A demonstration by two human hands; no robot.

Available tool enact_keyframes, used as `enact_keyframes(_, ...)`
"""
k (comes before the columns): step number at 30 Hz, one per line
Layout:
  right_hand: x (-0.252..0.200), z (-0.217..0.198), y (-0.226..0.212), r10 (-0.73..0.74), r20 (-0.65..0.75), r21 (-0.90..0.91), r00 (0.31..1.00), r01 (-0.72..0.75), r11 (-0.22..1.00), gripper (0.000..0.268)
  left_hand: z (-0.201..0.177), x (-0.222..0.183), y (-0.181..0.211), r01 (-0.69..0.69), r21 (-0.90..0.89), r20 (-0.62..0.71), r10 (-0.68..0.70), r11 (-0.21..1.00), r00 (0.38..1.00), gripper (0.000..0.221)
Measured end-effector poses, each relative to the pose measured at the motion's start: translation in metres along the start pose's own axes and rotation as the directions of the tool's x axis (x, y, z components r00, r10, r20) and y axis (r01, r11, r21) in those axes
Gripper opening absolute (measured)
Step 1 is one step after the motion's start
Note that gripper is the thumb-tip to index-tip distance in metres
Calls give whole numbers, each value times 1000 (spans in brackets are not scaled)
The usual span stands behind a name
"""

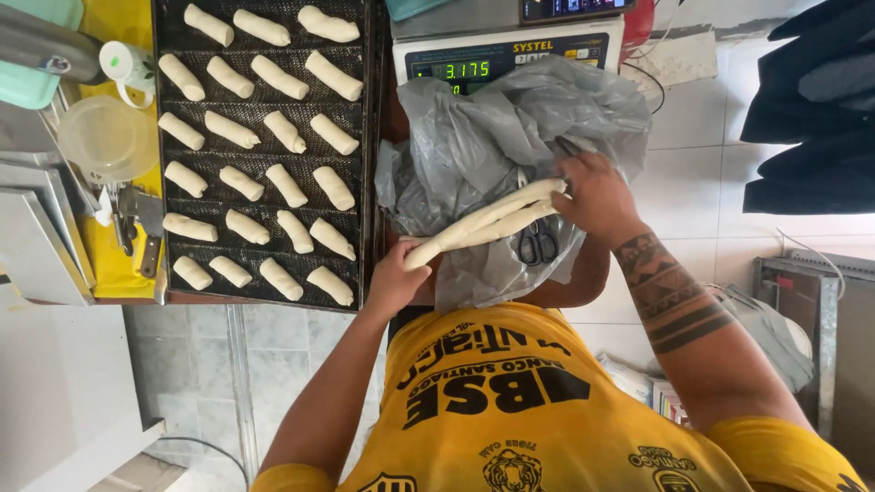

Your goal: Cutting long strips of dough into smaller pieces using scissors and arranging them on a baking tray.

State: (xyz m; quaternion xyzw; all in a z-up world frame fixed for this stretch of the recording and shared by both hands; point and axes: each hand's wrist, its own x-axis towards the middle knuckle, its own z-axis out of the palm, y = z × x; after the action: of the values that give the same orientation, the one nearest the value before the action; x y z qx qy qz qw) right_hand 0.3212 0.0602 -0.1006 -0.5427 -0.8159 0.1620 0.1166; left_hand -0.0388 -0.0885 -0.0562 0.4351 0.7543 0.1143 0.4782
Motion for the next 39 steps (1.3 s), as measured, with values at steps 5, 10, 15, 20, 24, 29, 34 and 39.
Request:
enact_keyframes(5, -57, 9, -42, 330, 132, -21, 935, -330, 944, 39, 20, 19, -38, -13, -18, -55, 12, 1000, 998, 58)
enact_keyframes(10, -76, 34, -77, 367, 171, -175, 915, -338, 925, 55, 16, 9, -21, -27, 14, -37, 27, 1000, 999, 55)
enact_keyframes(15, -67, 49, -64, 529, 415, -146, 740, -520, 842, 70, 14, 16, -14, -75, 3, -27, 75, 997, 997, 54)
enact_keyframes(20, -48, 32, -41, 549, 490, -217, 677, -516, 829, 65, 9, 18, -18, -82, -72, 8, 83, 994, 997, 55)
enact_keyframes(24, -35, -7, -9, 338, 583, -205, 739, -268, 941, 52, 6, 30, -37, -42, -52, 59, 45, 998, 997, 58)
enact_keyframes(29, -25, -110, -20, 461, 730, -391, 504, -244, 887, 36, -18, 31, -16, -49, -30, 137, 52, 998, 989, 48)
enact_keyframes(34, -63, -168, -61, 650, 637, -370, 415, -575, 730, 43, -36, 26, 8, 176, -246, 223, -121, 953, 967, 43)
enact_keyframes(39, -186, -28, -7, 374, 406, -226, 834, -305, 925, 53, -41, 18, 16, 252, -304, 271, -170, 919, 947, 48)
